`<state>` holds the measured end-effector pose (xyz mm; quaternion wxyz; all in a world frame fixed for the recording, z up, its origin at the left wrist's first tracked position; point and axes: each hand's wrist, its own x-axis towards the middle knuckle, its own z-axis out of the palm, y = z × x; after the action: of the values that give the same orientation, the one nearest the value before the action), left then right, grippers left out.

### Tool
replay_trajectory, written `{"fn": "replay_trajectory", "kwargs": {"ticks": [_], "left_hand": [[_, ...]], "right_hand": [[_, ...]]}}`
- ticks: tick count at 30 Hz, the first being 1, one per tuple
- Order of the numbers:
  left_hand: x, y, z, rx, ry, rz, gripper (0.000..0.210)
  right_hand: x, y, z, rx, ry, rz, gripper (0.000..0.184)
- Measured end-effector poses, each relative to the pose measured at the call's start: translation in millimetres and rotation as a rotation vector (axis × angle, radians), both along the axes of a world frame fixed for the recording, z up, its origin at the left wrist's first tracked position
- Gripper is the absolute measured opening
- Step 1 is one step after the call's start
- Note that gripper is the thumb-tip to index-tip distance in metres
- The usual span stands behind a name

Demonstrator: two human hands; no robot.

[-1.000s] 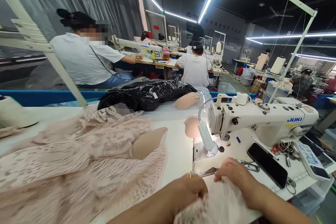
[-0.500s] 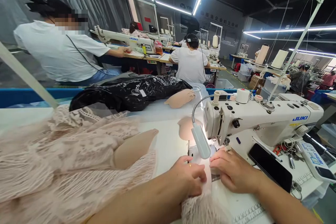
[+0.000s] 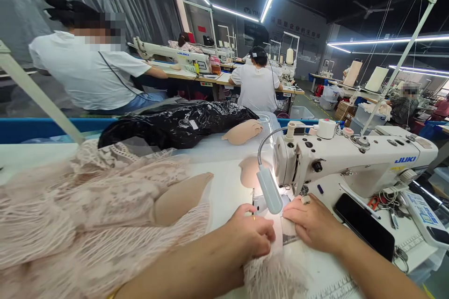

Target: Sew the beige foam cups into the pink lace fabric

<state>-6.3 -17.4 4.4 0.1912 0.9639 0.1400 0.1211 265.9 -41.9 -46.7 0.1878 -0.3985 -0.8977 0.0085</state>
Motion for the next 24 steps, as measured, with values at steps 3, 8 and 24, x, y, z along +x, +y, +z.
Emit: {"fn": "replay_trajectory", "kwargs": {"ticks": [3,8,24], "left_hand": [[1.7,-0.1,0.9,-0.101,-0.021,0.018,0.030],[1.1,-0.2,-1.2,-0.086,-0.080,0.028,0.030],[0.7,5.2,-3.3,-0.098,-0.102,0.026,0.027]], "right_hand": [[-0.2,2.0,-0.6,0.010,0.001,-0.010,0.043],[0.7,1.9,-1.0,0.027,0.028,-0.008,0.045],[3.2,-0.2,-2.8,0.017,0.083,0.024,0.041]]}}
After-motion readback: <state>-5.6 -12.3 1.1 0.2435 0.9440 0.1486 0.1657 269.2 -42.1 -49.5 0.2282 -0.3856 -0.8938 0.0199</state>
